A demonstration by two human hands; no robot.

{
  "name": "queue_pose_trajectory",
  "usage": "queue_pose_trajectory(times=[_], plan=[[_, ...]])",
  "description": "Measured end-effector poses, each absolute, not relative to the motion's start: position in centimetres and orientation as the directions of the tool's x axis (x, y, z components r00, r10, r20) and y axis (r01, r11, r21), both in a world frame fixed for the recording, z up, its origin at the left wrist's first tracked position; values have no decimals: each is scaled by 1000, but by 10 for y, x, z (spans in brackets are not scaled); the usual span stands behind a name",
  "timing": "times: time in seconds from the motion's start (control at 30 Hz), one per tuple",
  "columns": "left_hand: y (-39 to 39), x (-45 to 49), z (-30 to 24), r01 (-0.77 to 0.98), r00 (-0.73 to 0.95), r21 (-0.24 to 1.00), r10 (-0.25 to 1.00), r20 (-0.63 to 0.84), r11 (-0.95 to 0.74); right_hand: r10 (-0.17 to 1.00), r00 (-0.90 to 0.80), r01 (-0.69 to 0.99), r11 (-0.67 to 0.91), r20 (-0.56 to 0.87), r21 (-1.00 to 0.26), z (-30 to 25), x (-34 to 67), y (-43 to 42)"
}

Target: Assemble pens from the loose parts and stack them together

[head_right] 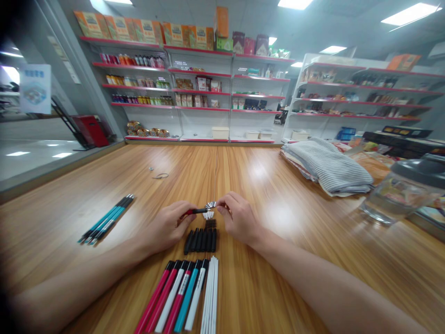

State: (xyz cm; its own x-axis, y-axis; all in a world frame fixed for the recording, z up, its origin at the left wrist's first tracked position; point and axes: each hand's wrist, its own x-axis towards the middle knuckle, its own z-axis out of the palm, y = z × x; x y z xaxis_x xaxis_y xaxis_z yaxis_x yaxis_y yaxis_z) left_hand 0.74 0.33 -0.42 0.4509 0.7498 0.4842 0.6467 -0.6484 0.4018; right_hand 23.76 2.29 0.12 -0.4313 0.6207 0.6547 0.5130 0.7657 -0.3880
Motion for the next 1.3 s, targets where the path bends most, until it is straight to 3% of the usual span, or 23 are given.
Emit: queue_pose_trajectory(times=[0.17,0.57,1.3], plan=[[5,6,-7,642,462,389,739,490,-660,512,-393,342,852,763,-396,2,238,19],[5,6,-8,602,551,332,679,486,-726,420,-474,310,902,774,-299,4,234,18],[2,7,-8,592,563,286,640,523,-754,473,-470,431,860,745,-274,-6,241,24]])
